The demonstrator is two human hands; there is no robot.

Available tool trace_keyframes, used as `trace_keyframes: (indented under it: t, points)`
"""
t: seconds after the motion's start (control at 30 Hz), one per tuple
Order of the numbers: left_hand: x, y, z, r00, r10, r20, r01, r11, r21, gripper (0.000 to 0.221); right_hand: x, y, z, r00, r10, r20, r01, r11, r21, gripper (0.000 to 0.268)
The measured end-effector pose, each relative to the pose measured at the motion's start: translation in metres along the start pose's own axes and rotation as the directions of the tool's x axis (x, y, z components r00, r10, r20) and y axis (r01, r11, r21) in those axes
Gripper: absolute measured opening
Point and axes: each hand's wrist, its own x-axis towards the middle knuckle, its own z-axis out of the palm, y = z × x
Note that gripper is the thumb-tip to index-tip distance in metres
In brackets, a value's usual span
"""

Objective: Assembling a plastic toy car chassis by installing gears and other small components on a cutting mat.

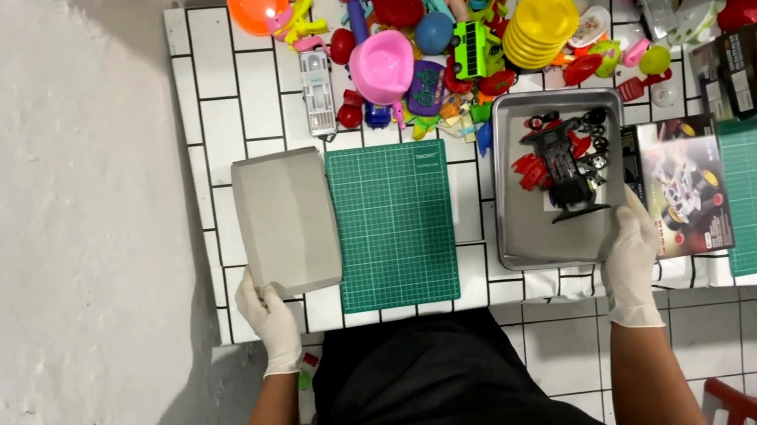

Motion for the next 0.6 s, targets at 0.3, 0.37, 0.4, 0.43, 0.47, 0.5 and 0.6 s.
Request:
trace_keyframes:
  t: [0.3, 0.37, 0.4, 0.43, 0.47, 0.5, 0.6]
  points:
    - [-0.001, 0.001, 0.005, 0.978, 0.199, 0.061, -0.206, 0.972, 0.118, 0.054, 0.02, -0.009, -0.003, 0.993, -0.034, 0.115, 0.05, 0.989, -0.141, 0.058]
    - [-0.007, -0.001, 0.004, 0.977, 0.187, 0.097, -0.2, 0.97, 0.138, 0.059, 0.015, -0.032, 0.006, 0.996, -0.021, 0.085, 0.039, 0.974, -0.224, 0.047]
    - [-0.003, -0.004, 0.008, 0.977, 0.179, 0.116, -0.195, 0.969, 0.152, 0.065, 0.016, -0.042, 0.015, 0.998, -0.022, 0.063, 0.04, 0.953, -0.3, 0.041]
    - [0.002, -0.002, 0.013, 0.972, 0.198, 0.125, -0.215, 0.966, 0.142, 0.065, 0.022, -0.038, 0.022, 0.999, -0.03, 0.042, 0.041, 0.955, -0.294, 0.041]
    - [-0.001, -0.001, 0.012, 0.966, 0.231, 0.113, -0.246, 0.959, 0.143, 0.066, 0.021, -0.033, 0.025, 0.994, -0.104, 0.04, 0.111, 0.932, -0.345, 0.039]
    - [-0.004, -0.001, 0.009, 0.959, 0.264, 0.102, -0.277, 0.95, 0.144, 0.067, 0.02, -0.028, 0.028, 0.983, -0.176, 0.043, 0.179, 0.901, -0.395, 0.037]
    - [-0.005, -0.019, 0.011, 0.923, 0.378, 0.072, -0.385, 0.913, 0.138, 0.064, 0.02, -0.018, 0.039, 0.941, -0.326, 0.094, 0.327, 0.797, -0.507, 0.037]
